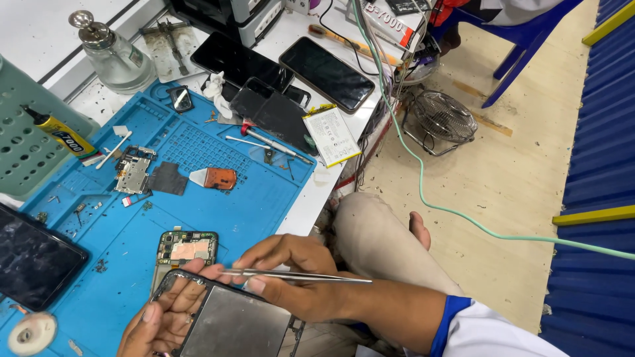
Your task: Disassembling a mobile phone frame using tweezers at a repair station
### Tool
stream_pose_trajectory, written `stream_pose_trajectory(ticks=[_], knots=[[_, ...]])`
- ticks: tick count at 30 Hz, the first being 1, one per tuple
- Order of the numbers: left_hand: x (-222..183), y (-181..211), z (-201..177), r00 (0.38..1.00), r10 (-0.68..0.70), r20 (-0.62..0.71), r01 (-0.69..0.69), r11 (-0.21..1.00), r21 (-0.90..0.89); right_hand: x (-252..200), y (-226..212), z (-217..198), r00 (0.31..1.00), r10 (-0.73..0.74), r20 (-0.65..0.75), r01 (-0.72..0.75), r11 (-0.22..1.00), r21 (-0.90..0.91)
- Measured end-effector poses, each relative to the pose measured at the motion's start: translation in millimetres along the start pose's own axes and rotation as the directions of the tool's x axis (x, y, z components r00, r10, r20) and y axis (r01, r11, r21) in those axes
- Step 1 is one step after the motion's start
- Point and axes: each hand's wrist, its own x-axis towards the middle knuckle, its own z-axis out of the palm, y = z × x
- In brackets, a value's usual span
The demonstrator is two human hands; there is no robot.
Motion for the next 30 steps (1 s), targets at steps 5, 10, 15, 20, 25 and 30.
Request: stream_pose_trajectory(ticks=[5, 10, 15, 20, 25, 30], knots=[[-1.9, 4.1, 16.4, 0.973, 0.069, 0.221, -0.059, 0.997, -0.053, 9.5, -5.0, -13.4, 0.982, -0.130, 0.135, 0.132, 0.991, 0.000], [-7.1, 6.1, 47.7, 0.962, -0.170, -0.215, 0.186, 0.981, 0.056, 21.8, -11.0, -22.2, 0.938, -0.191, 0.290, 0.289, 0.893, -0.345], [-17.4, 10.6, 64.8, 0.929, 0.311, 0.198, -0.239, 0.917, -0.318, 17.2, -0.3, -14.1, 0.950, 0.090, 0.297, 0.037, 0.917, -0.396], [-23.5, 15.8, 67.4, 0.927, 0.311, 0.210, -0.243, 0.924, -0.296, 14.4, 3.0, -6.3, 0.935, 0.131, 0.328, 0.021, 0.906, -0.422], [-22.6, 15.9, 69.2, 0.927, 0.289, 0.238, -0.228, 0.940, -0.252, 9.0, 4.6, -2.3, 0.945, 0.134, 0.298, 0.007, 0.904, -0.427], [-26.8, 19.9, 73.9, 0.924, 0.299, 0.239, -0.265, 0.950, -0.163, 9.7, 3.2, 3.9, 0.955, -0.027, 0.294, 0.176, 0.852, -0.494]])
